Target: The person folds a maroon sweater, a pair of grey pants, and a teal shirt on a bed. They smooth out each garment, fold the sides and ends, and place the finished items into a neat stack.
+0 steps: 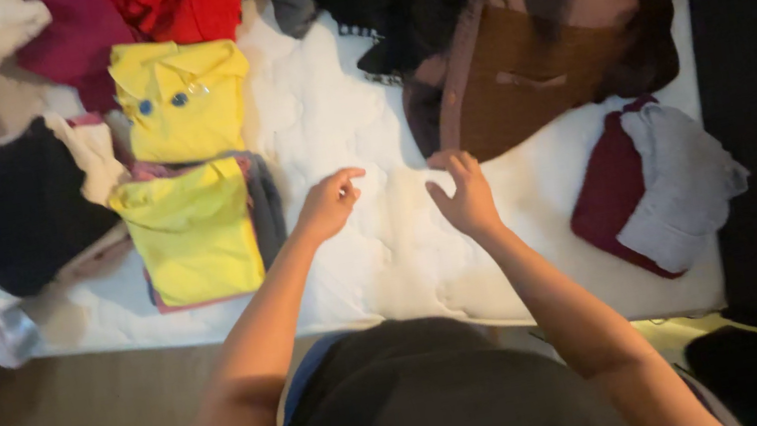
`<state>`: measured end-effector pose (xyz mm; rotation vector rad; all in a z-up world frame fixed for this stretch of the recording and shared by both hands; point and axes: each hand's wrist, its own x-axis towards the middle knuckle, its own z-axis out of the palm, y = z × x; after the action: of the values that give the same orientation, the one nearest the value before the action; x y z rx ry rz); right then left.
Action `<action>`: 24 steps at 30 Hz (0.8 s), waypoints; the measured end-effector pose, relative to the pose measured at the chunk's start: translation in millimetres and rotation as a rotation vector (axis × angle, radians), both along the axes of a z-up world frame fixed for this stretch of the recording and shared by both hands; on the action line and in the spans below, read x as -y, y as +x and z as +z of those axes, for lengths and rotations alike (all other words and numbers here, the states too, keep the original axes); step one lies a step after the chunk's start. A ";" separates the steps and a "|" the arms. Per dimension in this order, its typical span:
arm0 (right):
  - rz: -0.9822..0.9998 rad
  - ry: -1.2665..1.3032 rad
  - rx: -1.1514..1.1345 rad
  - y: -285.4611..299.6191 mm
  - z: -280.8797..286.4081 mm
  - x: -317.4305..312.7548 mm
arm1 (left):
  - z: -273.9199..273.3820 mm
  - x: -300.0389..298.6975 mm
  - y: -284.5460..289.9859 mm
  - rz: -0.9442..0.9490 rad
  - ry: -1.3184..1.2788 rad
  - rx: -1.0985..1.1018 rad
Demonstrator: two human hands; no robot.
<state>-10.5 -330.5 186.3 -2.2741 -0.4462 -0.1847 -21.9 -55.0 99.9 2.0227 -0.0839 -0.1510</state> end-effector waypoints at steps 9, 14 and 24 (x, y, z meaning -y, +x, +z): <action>-0.094 -0.086 -0.278 -27.2 -53.9 -76.1 | -39.2 -65.8 19.6 -0.156 0.088 -0.064; -0.064 -0.130 -0.472 -14.3 -68.8 -108.3 | -51.3 -80.6 35.4 -0.215 0.027 -0.155; 0.060 -0.236 -0.457 120.1 -112.1 -151.9 | -115.0 -108.2 155.4 -0.059 0.084 -0.092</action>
<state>109.6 -178.7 74.2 -2.4310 -0.3037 0.4326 133.5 53.1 -15.1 2.0949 -0.0801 -0.2887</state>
